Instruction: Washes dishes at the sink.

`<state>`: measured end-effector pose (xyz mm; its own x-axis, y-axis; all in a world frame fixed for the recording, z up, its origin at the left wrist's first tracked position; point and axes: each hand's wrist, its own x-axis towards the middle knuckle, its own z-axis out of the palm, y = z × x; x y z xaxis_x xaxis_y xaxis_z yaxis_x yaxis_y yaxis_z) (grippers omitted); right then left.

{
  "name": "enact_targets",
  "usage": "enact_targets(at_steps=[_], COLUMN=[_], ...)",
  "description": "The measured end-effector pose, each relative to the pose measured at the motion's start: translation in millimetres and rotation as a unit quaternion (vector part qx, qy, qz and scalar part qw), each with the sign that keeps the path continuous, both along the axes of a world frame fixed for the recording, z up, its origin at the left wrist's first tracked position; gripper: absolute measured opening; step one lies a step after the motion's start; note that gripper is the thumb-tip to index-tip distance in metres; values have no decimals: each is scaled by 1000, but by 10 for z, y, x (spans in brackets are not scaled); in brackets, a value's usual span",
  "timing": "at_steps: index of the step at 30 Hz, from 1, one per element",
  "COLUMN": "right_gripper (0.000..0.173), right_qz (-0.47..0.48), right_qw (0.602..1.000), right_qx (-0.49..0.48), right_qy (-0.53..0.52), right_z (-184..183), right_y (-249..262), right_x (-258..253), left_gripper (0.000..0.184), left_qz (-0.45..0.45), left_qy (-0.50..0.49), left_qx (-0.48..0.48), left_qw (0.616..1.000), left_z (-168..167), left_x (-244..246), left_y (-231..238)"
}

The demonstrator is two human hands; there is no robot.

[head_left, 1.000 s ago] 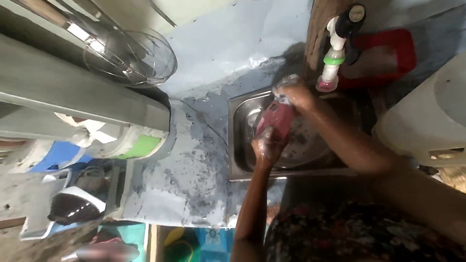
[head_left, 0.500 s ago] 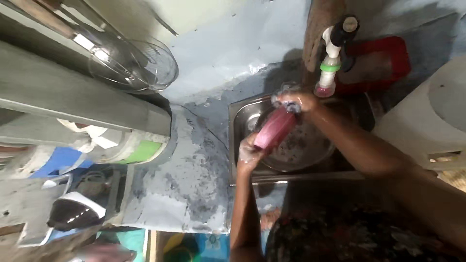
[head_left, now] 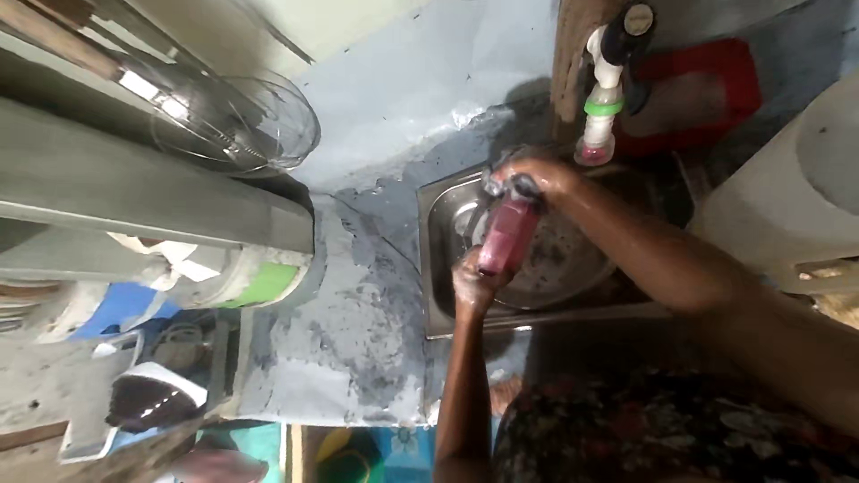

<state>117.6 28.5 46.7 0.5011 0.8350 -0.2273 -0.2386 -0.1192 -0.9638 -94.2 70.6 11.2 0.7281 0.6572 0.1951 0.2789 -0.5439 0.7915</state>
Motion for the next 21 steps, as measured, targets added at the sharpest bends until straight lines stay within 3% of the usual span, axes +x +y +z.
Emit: enact_targets(at_steps=[2,3,5,6,8,10,12,14,16,17,19,21], right_gripper=[27,31,26,25,29,24,14,27,34,33,33,35], right_qz=[3,-2,-54,-56,-7,-2,-25,-1,50,55,19,-43], right_qw=[985,958,889,888,944,990,1000,995,951,920,907,938], right_qx=[-13,-4,82,111,94,59,6,7,49,82,177,203], right_qy=[-173,-285,-446,-443,-316,-126,-6,-100,-302,-379,-382,-279], right_z=[-31,-97,-304,-331,-270,-198,-99,-78,-112,-165,-252,-253], right_y=[-13,-46,-111,-124,-118,-76,-65,-48,-49,-47,-14,65], right_x=[-205,-423,-832,-857,-587,-203,38,-15,-314,-476,-574,-396], left_gripper=[31,31,36,36,32,36,35,37,37,36,39,40], left_qz=[9,17,33,31,7,-11,-29,-39,-51,-46,-23,17], left_qy=[40,68,121,127,66,-23,-72,17,90,81,49,2], left_qx=[-50,-66,-83,-49,5,-27,-94,-169,-183,-178,-176,-223], left_qw=[998,995,989,990,998,999,993,985,978,980,983,975], left_z=[-41,-55,-50,-42,-84,-141,-147,4,73,31,-9,-33], left_x=[71,106,124,137,105,-11,-57,1,157,208,220,227], left_y=[47,44,-18,-23,14,40,59,85,83,67,37,25])
